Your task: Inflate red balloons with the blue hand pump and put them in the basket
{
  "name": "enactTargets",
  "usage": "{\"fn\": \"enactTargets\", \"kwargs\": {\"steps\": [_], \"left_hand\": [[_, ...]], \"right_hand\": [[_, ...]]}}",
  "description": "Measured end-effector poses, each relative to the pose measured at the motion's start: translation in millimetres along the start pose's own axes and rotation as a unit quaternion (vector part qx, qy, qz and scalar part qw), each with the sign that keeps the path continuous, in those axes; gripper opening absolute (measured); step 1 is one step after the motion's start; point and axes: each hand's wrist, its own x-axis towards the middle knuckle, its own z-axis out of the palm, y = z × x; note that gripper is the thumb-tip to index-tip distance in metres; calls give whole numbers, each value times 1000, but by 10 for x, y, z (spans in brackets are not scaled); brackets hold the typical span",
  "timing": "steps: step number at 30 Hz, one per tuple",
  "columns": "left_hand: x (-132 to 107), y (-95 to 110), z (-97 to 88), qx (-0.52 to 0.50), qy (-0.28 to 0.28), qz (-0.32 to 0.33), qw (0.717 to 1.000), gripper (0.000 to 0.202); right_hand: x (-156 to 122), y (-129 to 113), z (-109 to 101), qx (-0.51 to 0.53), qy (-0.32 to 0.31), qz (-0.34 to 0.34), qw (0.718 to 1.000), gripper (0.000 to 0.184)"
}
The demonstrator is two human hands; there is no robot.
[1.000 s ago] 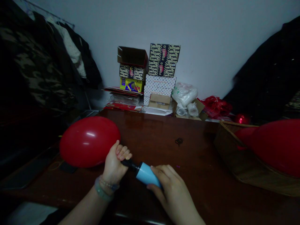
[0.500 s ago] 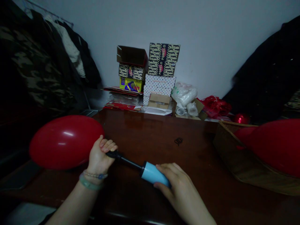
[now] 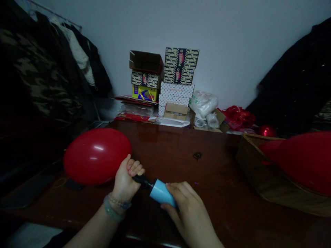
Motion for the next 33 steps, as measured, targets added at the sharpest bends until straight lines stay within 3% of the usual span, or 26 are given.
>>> {"fn": "enactTargets", "kwargs": {"steps": [5,17,25,33], "left_hand": [[-5,4,5,8,-6,-1,1000,47],[80,371,9,-17,23,58,998,43],[57,280,12,-19,30,68,997,42],[18,50,-12,-13,25,16,999,45]], "right_hand": [[8,-2,-17,31,-21,8,999,32],[-88,238,-261,26,-51,0,998,32],[-109,236,-205,-34,-14,-27,999,32],[-30,72,-34,-38,-2,-23,999,32]]}}
